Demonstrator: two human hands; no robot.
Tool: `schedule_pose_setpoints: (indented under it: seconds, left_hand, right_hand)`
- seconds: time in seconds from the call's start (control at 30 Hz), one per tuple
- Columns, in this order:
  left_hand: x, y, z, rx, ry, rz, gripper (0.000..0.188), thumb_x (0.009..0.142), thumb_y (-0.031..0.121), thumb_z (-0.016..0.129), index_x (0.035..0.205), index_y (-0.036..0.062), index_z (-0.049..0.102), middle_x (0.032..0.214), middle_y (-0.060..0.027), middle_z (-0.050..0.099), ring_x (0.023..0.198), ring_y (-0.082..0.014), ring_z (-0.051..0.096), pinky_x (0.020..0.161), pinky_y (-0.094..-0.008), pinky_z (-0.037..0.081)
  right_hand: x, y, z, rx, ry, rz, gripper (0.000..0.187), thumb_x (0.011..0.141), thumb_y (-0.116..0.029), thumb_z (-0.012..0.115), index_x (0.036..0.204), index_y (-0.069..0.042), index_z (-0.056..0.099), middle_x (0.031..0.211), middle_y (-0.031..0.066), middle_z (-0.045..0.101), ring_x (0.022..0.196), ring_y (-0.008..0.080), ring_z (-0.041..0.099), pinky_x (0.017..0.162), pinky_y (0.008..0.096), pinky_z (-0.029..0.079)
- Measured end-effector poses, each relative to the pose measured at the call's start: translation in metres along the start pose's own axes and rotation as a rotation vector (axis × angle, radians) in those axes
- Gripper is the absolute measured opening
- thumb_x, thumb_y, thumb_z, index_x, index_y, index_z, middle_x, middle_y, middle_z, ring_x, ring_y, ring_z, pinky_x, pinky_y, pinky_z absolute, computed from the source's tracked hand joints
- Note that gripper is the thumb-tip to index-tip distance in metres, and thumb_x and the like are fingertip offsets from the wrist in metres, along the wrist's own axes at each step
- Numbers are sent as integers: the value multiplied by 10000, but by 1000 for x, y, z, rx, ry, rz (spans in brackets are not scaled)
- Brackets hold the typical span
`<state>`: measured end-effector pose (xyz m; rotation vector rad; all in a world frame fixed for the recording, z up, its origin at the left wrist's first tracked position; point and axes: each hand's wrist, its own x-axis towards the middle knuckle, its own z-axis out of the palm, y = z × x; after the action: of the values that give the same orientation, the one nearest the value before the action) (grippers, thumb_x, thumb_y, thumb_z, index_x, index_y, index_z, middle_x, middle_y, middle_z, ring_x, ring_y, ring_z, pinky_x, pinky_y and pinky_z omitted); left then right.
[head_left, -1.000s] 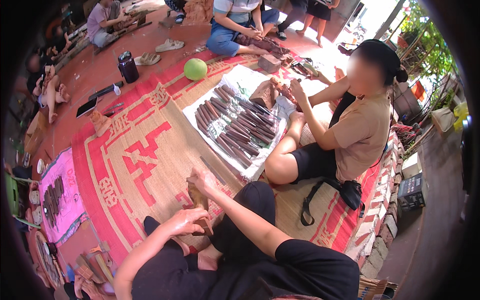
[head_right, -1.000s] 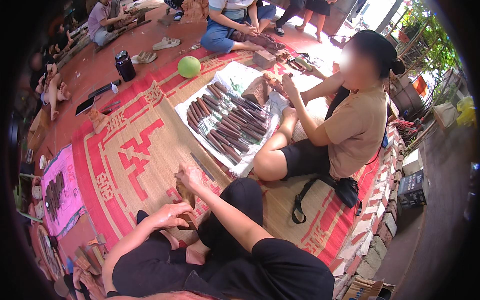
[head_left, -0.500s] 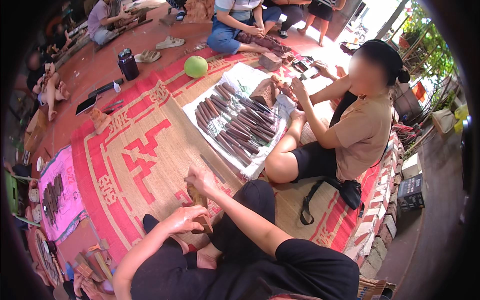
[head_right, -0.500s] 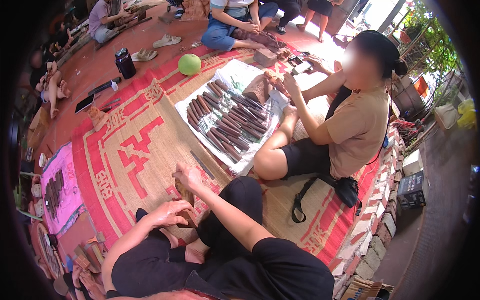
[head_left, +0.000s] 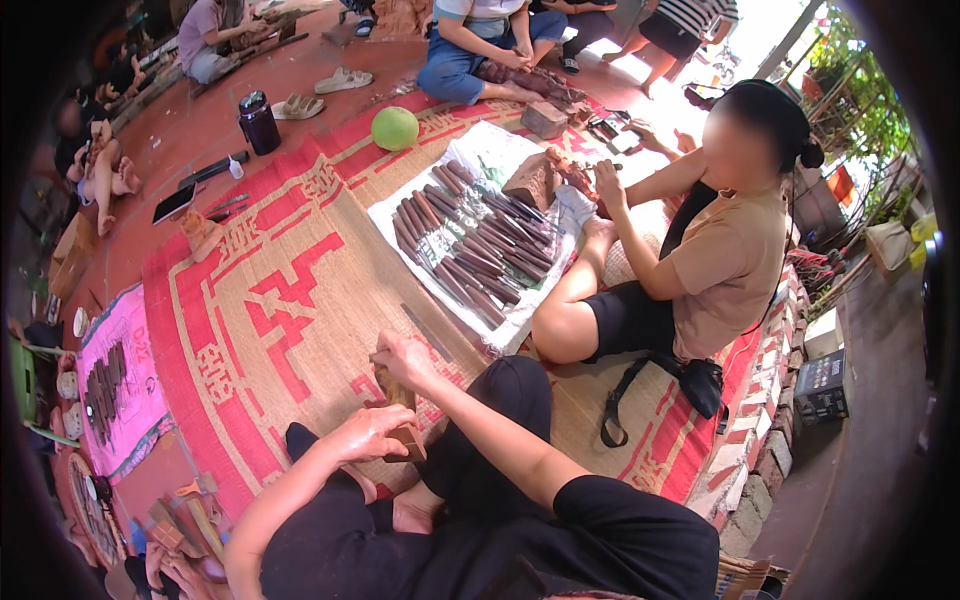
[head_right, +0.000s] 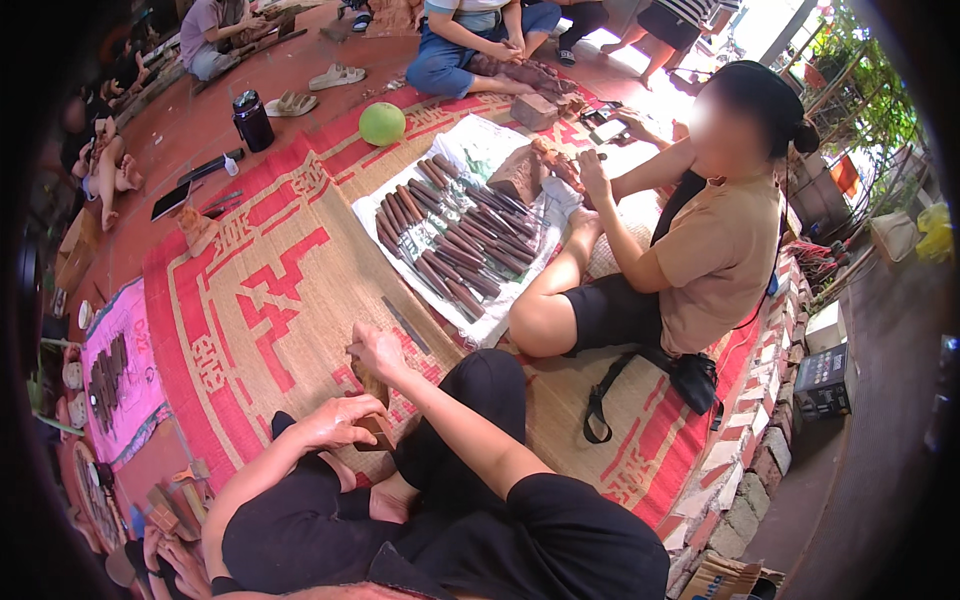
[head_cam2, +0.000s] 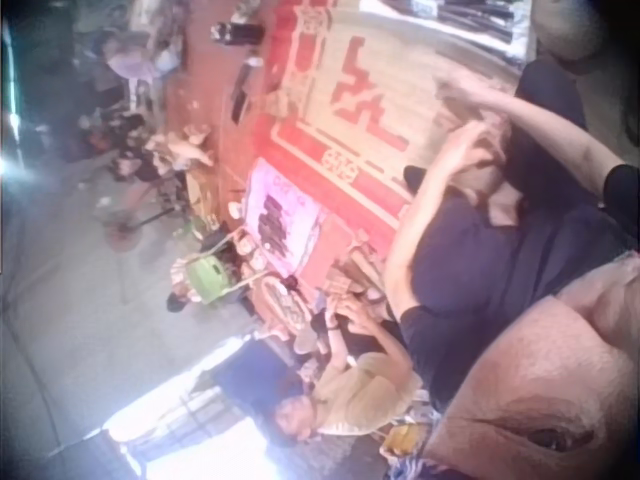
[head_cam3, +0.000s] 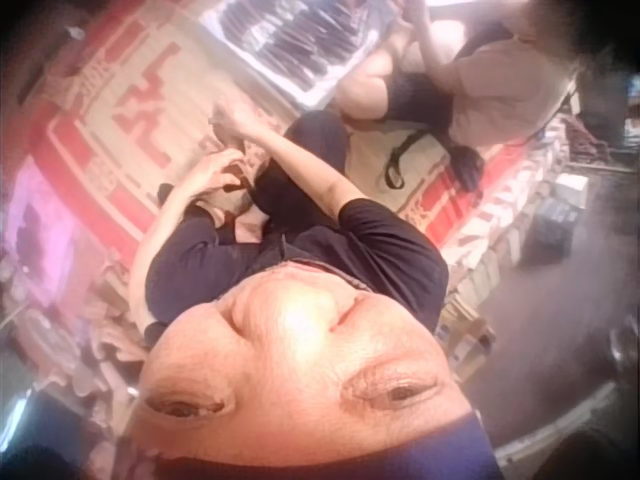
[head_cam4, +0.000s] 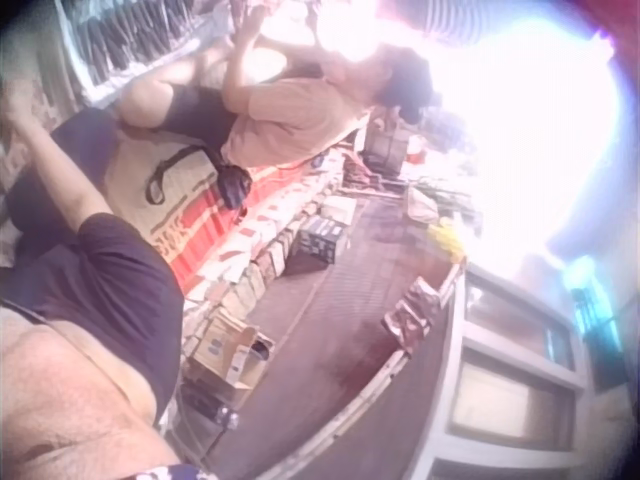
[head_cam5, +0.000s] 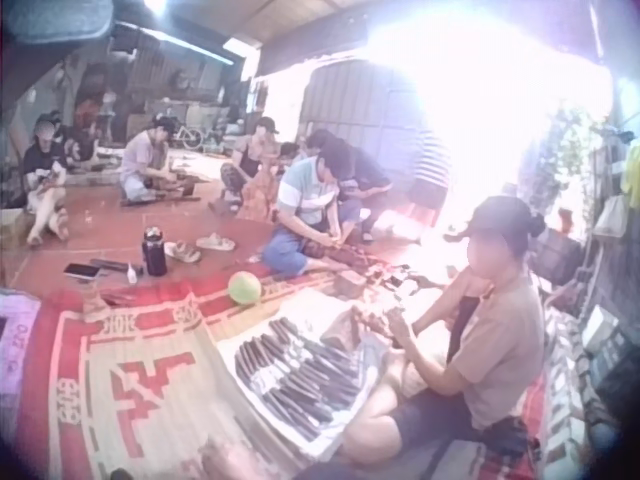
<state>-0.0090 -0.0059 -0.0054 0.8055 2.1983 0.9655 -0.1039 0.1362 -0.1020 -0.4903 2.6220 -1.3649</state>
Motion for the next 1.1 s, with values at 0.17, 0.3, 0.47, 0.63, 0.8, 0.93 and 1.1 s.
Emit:
schedule_pose_setpoints:
  seconds: [0.17,0.3,0.47,0.63,0.8,0.93,1.1]
  left_hand:
    - [3,1,-2,18,35,10,464,749,249,739,1158,145,547,1094,-67,606,1012,-314,613,824,-424,493]
    - [0,0,3,2,28,46,459,745,243,743,1151,147,551,1098,-65,605,1014,-303,615,827,-419,491]
    - [-5,-2,2,-35,33,1,447,748,222,733,1148,149,548,1086,-64,597,996,-306,615,823,-415,490]
    - [2,2,-3,-11,15,2,445,752,239,730,1145,149,544,1080,-65,592,994,-307,612,818,-417,491]
    - [-5,2,1,5,26,27,453,750,262,731,1148,152,543,1084,-59,596,995,-305,612,815,-418,492]
    - [-1,-2,-1,-40,13,15,453,744,263,730,1138,141,541,1078,-73,594,997,-306,610,814,-422,490]
    - [3,1,-3,-6,31,6,451,745,271,732,1133,133,550,1069,-81,590,1003,-316,600,817,-420,482]
  right_hand:
    - [11,3,13,-225,-9,75,249,789,-252,692,831,-46,558,794,191,653,791,388,640,686,468,485]
    - [33,16,15,-367,60,169,240,796,-255,687,850,-55,566,781,190,654,790,395,642,687,482,484]
    - [2,-1,7,-73,61,-129,233,808,-224,683,846,-44,541,725,193,646,732,394,641,649,498,482]
    - [15,11,20,-209,-32,50,253,790,-263,695,819,-45,570,775,197,651,785,384,644,689,470,489]
    - [32,11,14,-293,56,172,263,781,-279,702,814,-47,582,800,193,655,803,371,646,690,459,490]
    - [4,10,7,-55,42,-59,263,781,-271,709,807,-50,568,782,176,657,785,370,649,646,479,486]
    - [5,4,10,-105,0,26,253,784,-257,701,810,-43,568,773,194,651,777,382,648,650,486,485]
